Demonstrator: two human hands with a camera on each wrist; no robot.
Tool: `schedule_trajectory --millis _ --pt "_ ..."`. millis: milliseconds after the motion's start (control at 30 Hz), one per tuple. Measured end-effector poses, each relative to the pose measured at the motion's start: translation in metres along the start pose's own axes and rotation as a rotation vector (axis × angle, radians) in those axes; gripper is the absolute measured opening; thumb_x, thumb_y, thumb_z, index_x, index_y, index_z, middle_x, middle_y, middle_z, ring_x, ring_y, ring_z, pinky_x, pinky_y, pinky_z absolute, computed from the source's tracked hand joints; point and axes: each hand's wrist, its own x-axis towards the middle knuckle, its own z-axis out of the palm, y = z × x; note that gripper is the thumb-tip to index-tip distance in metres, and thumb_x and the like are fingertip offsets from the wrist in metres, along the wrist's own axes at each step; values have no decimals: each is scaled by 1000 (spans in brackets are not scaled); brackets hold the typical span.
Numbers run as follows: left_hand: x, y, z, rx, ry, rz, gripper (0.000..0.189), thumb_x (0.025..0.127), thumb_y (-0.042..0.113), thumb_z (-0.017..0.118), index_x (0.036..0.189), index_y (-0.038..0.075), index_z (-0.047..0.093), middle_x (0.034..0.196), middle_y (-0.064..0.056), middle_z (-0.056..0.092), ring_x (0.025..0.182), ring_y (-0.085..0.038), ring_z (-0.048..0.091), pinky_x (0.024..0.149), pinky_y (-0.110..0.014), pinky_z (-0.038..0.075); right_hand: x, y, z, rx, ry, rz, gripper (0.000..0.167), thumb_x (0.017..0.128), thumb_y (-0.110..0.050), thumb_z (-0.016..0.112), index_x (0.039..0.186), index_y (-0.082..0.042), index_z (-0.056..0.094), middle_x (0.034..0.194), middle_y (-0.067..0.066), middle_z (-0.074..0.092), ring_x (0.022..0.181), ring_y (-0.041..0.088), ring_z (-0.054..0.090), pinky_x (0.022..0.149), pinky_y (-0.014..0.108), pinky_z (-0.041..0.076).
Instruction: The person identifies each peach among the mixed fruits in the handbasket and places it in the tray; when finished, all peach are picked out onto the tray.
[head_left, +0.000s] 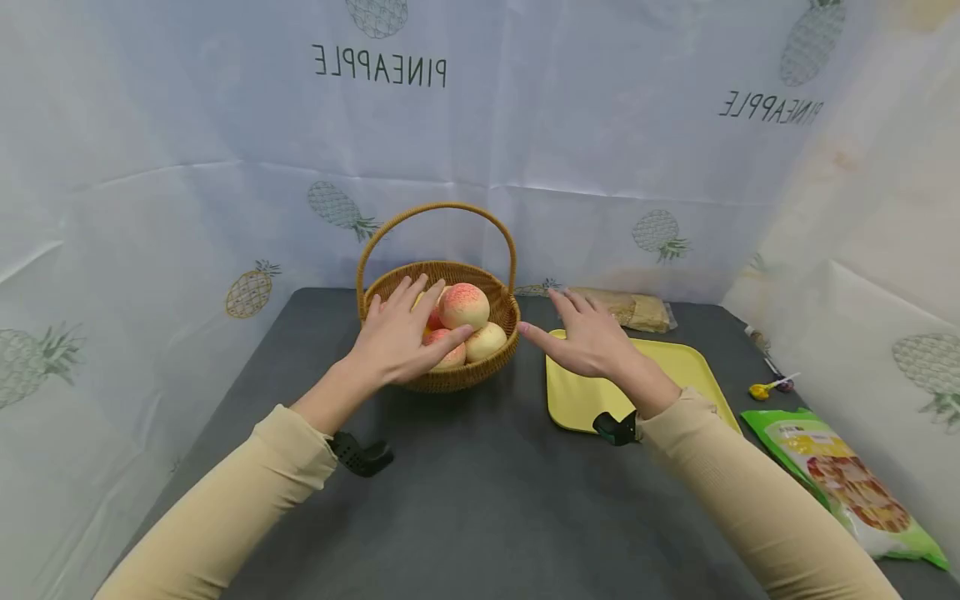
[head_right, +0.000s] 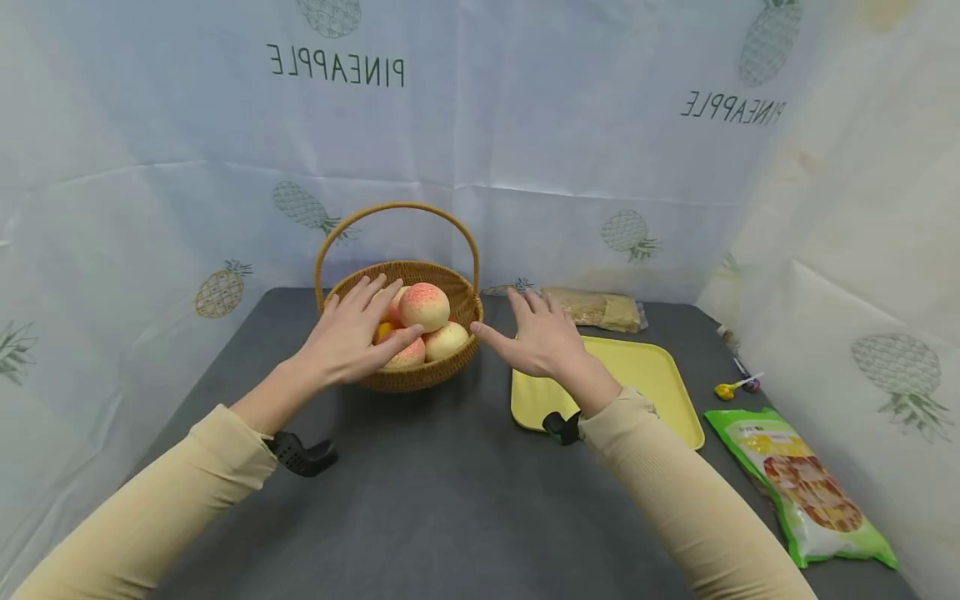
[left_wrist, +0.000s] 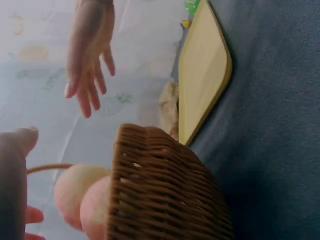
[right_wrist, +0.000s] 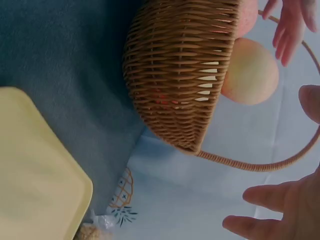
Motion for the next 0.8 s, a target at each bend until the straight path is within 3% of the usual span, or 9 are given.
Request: schedule_trajectory --millis 100,300,433,567,800 --pt "-8 -9 0 -64 55 21 89 98 76 33 164 17 28 167 -14 25 154 -35 16 119 -65 15 4 -2 2 64 -24 -18 97 98 -76 37 164 -8 22 166 23 20 152 46 14 118 67 13" --pt "-24 -26 4 -203 197 29 71 105 61 38 159 15 39 159 -12 40 147 -35 33 113 -61 32 12 -5 7 164 -44 -51 90 100 -69 44 163 -6 25 164 22 26 151 45 20 116 66 21" --pt "-32 -39 13 -296 327 -5 62 106 54 44 152 12 49 148 -14 51 135 -37 46 102 -60 44 15 -10 9 196 -41 -64 88 101 -66 46 162 -6 27 163 21 28 150 44 23 116 64 24" --pt "-41 -52 23 -369 438 -50 59 107 49 46 148 7 51 143 -18 52 130 -39 49 101 -61 42 19 -14 9 221 -33 -90 85 101 -64 48 161 -5 30 162 20 32 149 42 26 115 62 27" --pt "-46 -75 36 -421 507 -148 60 107 46 49 148 3 47 139 -22 51 123 -38 52 96 -58 45 27 -22 4 270 2 -112 80 102 -60 52 157 -5 37 159 19 37 146 40 33 112 61 34"
